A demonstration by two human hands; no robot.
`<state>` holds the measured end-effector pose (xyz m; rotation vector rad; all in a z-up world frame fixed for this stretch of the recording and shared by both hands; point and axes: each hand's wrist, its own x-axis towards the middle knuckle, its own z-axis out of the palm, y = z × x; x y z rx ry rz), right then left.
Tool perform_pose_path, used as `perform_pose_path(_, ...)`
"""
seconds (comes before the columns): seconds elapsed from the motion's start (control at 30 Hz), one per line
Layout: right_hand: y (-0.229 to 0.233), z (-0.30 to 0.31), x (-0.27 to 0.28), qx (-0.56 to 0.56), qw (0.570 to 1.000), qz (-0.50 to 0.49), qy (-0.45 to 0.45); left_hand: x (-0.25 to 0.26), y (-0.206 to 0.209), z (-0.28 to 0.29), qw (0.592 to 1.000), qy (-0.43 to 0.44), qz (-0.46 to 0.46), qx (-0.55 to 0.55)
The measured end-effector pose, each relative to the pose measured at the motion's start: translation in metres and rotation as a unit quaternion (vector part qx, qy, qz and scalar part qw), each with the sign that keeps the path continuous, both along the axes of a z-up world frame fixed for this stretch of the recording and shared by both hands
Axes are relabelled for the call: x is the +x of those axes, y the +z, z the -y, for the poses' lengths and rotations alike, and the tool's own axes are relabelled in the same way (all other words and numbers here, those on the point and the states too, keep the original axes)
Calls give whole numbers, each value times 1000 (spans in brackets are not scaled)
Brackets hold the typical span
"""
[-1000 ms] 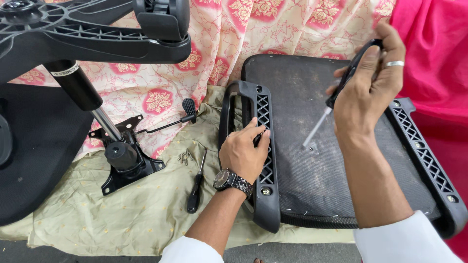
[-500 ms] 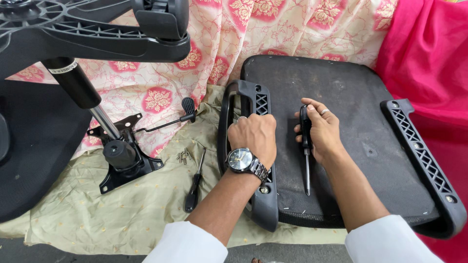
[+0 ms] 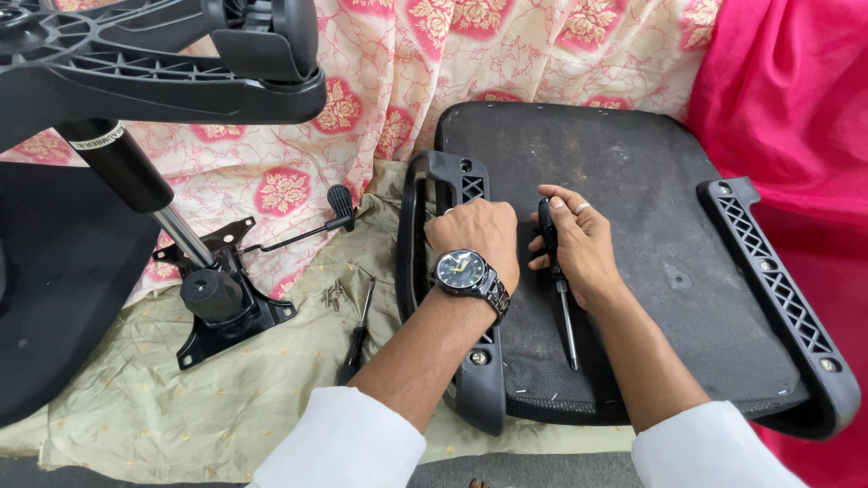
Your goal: The person uses a screwdriver to remove screws from the armrests of an office chair. They unscrew fasteners on both sides, detach the armrests, and place them aside on the floor.
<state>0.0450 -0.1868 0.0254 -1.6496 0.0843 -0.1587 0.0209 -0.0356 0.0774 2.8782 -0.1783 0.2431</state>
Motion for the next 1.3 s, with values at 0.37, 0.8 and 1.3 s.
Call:
perform_pose_path(0.37, 6, -1, -2, -4, 1000, -2, 22, 14, 3, 12, 999, 4, -24, 24)
perform_pose_path(0.8, 5, 4, -4, 10, 998, 11, 59, 25, 9, 27, 992, 18, -103, 73)
perform_pose_path(1.3, 0, 11, 1, 24, 993, 8, 114, 25, 2, 24, 997, 29, -38, -59)
